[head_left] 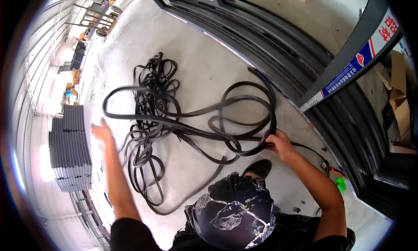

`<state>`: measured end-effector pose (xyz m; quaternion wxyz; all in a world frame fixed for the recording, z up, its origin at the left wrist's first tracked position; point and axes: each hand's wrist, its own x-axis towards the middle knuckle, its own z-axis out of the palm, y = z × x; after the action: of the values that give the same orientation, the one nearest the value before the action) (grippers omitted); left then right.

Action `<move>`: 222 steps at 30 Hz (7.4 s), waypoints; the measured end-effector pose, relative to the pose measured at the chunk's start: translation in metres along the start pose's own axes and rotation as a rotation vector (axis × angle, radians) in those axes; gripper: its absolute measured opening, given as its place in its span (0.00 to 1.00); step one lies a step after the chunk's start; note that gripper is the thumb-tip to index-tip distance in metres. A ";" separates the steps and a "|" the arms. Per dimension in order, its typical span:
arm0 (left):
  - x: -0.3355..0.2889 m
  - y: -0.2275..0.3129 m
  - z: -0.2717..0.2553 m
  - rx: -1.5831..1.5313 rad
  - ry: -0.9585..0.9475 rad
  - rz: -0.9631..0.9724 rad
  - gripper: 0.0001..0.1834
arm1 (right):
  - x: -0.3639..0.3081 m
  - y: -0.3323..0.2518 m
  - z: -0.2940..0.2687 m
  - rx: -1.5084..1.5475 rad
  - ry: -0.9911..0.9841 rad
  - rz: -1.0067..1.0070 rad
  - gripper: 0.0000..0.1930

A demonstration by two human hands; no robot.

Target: The person installs a rubber seal into the grooves of a black window frame, pressing it in by hand and using scissors to cut the seal to length.

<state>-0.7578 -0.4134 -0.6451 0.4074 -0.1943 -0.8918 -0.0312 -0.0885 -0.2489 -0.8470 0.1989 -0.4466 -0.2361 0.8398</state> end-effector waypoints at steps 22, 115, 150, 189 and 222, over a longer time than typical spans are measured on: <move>-0.133 0.161 -0.164 -0.611 -1.219 0.708 0.15 | 0.009 -0.001 -0.033 0.092 0.312 -0.044 0.08; -0.362 0.448 -0.288 -1.379 -0.829 2.727 0.17 | -0.250 0.104 -0.315 0.856 1.245 -0.335 0.10; -0.417 0.515 -0.208 -0.604 -1.223 1.679 0.20 | -0.262 0.149 -0.362 0.688 1.504 -0.336 0.15; -0.411 0.467 -0.297 -1.025 -1.356 2.197 0.10 | -0.434 0.123 -0.292 0.297 1.676 -0.238 0.18; -0.585 0.444 -0.331 -0.526 -2.560 1.497 0.22 | -0.320 0.167 -0.109 0.336 0.741 0.263 0.33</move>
<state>-0.0093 -0.2625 -0.9027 -0.7483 -0.5524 -0.3018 0.2094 0.1500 -0.5345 -0.7870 0.2316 -0.7060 0.0502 0.6674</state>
